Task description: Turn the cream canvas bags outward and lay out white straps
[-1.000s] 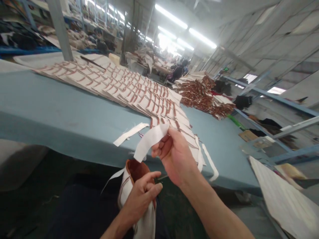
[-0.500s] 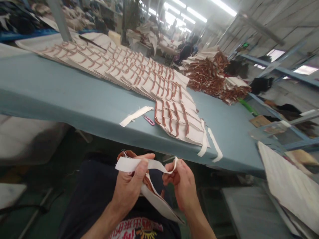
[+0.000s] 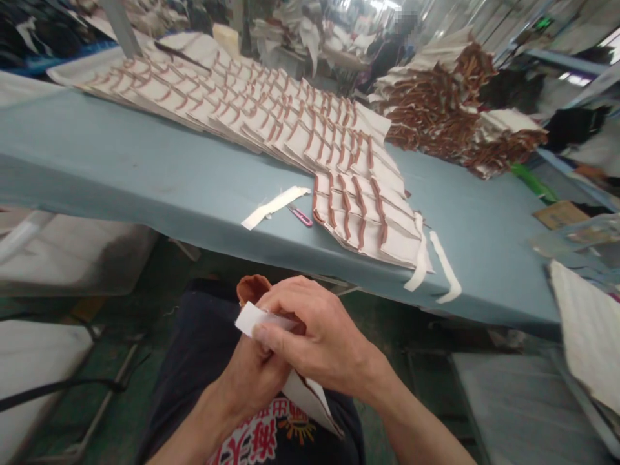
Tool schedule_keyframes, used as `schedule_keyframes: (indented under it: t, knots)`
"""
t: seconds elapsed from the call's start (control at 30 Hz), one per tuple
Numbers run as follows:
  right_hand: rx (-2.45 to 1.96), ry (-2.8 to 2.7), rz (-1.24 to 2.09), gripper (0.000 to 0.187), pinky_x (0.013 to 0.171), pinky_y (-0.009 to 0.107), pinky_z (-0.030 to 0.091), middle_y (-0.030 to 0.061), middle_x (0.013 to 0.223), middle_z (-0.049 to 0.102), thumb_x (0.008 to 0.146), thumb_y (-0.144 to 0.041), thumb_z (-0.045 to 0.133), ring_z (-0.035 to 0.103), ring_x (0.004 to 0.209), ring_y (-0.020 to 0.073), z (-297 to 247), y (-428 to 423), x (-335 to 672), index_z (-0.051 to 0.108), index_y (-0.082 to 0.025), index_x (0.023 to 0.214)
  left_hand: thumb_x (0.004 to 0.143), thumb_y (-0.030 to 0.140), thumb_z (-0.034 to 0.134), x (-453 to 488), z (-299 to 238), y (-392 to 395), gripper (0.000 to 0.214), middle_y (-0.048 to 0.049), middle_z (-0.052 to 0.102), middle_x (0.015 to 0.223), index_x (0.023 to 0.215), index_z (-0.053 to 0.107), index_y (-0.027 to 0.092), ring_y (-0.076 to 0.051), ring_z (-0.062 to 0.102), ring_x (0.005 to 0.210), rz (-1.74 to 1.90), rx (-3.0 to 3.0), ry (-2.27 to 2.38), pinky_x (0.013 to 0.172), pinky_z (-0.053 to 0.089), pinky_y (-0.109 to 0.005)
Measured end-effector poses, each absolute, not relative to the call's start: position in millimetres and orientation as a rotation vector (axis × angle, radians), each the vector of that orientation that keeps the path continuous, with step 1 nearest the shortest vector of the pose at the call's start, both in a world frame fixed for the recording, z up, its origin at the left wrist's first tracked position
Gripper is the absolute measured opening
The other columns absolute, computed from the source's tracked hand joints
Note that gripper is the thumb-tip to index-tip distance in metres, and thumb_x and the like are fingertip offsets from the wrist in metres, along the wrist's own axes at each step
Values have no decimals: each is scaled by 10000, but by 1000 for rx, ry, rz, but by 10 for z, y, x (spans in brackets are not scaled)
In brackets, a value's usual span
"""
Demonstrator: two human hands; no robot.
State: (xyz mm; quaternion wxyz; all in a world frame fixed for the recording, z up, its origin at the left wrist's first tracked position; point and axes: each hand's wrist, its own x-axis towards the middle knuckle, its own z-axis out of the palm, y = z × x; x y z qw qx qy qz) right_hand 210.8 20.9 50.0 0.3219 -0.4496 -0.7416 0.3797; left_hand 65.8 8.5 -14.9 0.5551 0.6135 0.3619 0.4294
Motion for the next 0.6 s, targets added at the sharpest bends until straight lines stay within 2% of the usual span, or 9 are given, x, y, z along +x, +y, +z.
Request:
schedule_keyframes:
  t: [0.1, 0.17, 0.27, 0.37, 0.5, 0.6]
  knots:
    - [-1087, -1762, 1009, 202, 1005, 377, 577, 49, 976, 862, 1043, -262, 728, 788, 1008, 232, 466, 250, 2070, 800, -242, 856, 1010, 542, 720, 621, -153, 56, 435, -23, 689, 625, 715, 743, 222, -208, 640, 610, 1028, 1394, 948, 613, 567, -309]
    - [-1108, -1509, 985, 201, 852, 322, 592, 23, 869, 824, 1039, -312, 718, 755, 840, 190, 430, 257, 2101, 773, -239, 860, 1057, 665, 647, 586, -176, 49, 503, 6, 655, 635, 814, 720, 231, -190, 594, 574, 1066, 1310, 1070, 548, 502, -289]
    - [-1187, -1209, 1029, 240, 597, 247, 483, -35, 673, 693, 1028, -389, 726, 584, 570, 120, 324, 233, 2190, 712, -225, 854, 1078, 861, 424, 517, -239, 79, 683, 32, 575, 638, 783, 576, 264, -172, 493, 534, 1148, 1168, 1264, 488, 422, -285]
    - [-1202, -1241, 1232, 301, 523, 222, 384, -50, 611, 627, 1023, -451, 749, 502, 509, 93, 146, 168, 2267, 711, -202, 857, 1013, 971, 359, 426, -330, 129, 794, 29, 452, 576, 622, 399, 282, -171, 401, 544, 1157, 1144, 1376, 502, 390, -304]
    - [-1255, -1198, 1449, 411, 515, 214, 342, -56, 614, 589, 992, -564, 787, 448, 516, 78, -127, 50, 2243, 710, -188, 847, 937, 1061, 267, 299, -468, 116, 891, -6, 494, 564, 564, 468, 276, -186, 422, 554, 1053, 1172, 1428, 488, 354, -323]
    - [-1231, -975, 1616, 580, 490, 209, 314, -75, 582, 540, 893, -739, 837, 382, 493, 64, -351, -47, 2112, 646, -202, 785, 953, 1041, 241, 219, -521, 30, 920, -14, 541, 563, 596, 563, 257, -186, 442, 545, 939, 1198, 1419, 489, 351, -314]
